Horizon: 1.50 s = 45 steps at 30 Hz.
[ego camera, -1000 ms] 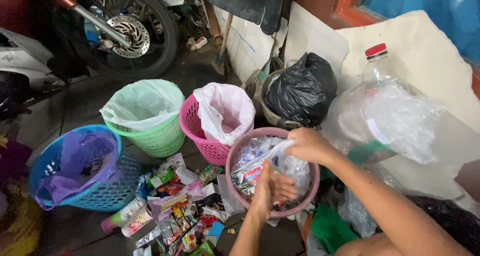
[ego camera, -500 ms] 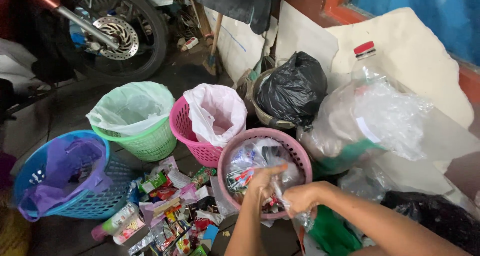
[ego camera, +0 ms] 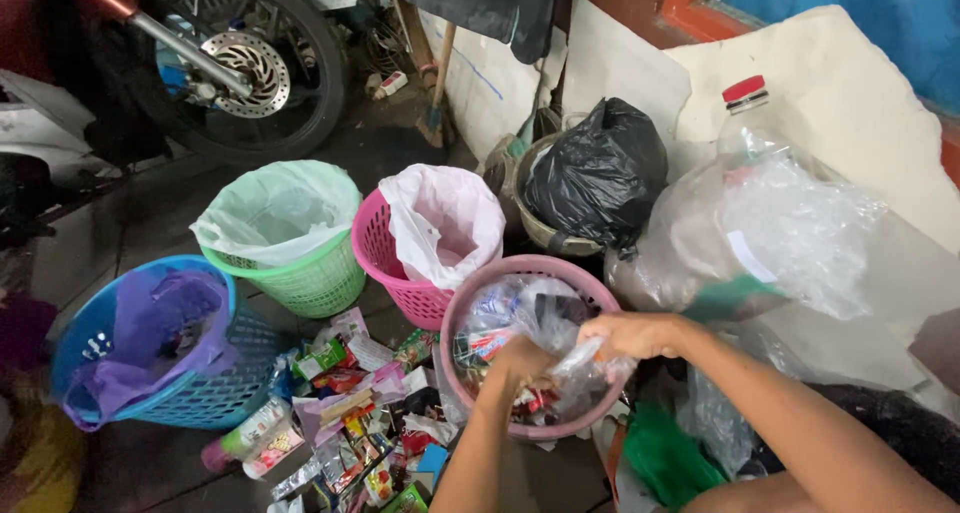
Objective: The person sorts small trash items from a pile on the floor into several colored baskets lined with plastic bags. They handle individual wrappers and small packages, placing them into different baskets, and also line a basket with a green plastic bag.
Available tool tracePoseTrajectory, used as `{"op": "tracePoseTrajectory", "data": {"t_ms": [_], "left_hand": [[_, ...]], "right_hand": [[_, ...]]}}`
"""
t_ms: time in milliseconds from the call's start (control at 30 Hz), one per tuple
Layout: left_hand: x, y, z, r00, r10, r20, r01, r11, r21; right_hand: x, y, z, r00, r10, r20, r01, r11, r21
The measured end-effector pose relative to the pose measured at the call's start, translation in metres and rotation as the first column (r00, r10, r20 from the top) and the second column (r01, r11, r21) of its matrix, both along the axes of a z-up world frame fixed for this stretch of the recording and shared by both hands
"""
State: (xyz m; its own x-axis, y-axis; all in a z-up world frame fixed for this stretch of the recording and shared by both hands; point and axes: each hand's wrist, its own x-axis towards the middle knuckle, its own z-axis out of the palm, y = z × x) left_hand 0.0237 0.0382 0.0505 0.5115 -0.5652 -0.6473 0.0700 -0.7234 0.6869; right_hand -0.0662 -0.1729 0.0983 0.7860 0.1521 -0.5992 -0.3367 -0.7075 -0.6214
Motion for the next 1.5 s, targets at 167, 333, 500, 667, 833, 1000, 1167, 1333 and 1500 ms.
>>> {"op": "tracePoseTrajectory", "data": {"t_ms": [167, 333, 500, 667, 833, 1000, 1167, 1333, 1500], "left_hand": [[-0.001, 0.017, -0.014, 0.876, -0.123, 0.466, 0.053, 0.985, 0.162], [-0.019, 0.038, -0.026, 0.548, -0.264, 0.793, -0.063, 0.933, 0.355], [-0.061, 0.068, 0.044, 0.060, -0.118, 0.991, -0.510, 0.850, 0.132], [-0.061, 0.117, 0.033, -0.175, -0.157, 0.972, -0.295, 0.950, 0.100], [-0.059, 0.138, 0.018, -0.145, -0.079, 0.986, -0.232, 0.972, 0.044], [-0.062, 0.152, 0.034, -0.225, 0.070, 0.972, -0.056, 0.995, -0.085], [-0.069, 0.167, 0.064, -0.348, 0.203, 0.915, 0.154, 0.975, -0.158], [-0.065, 0.177, 0.057, -0.385, 0.232, 0.893, 0.212, 0.964, -0.159], [-0.062, 0.188, 0.053, -0.336, 0.322, 0.885, 0.253, 0.936, -0.245]], "right_hand": [[0.021, 0.049, 0.047, 0.930, -0.367, -0.014, 0.364, 0.918, 0.159], [0.053, 0.091, 0.007, 0.859, -0.448, 0.246, 0.428, 0.894, 0.133], [0.055, 0.137, 0.049, 0.821, -0.465, 0.331, 0.456, 0.883, 0.111], [0.052, 0.176, 0.070, 0.817, -0.538, 0.205, 0.512, 0.842, 0.169], [0.050, 0.189, 0.077, 0.939, -0.337, 0.065, 0.288, 0.878, 0.383], [0.062, 0.169, 0.054, 0.911, -0.176, 0.373, 0.070, 0.957, 0.280], [0.052, 0.186, 0.077, 0.572, 0.120, 0.812, -0.356, 0.927, 0.114], [0.059, 0.206, 0.065, 0.512, 0.156, 0.845, -0.261, 0.965, -0.020], [0.070, 0.202, 0.025, 0.737, -0.019, 0.676, 0.160, 0.976, -0.148]]}}
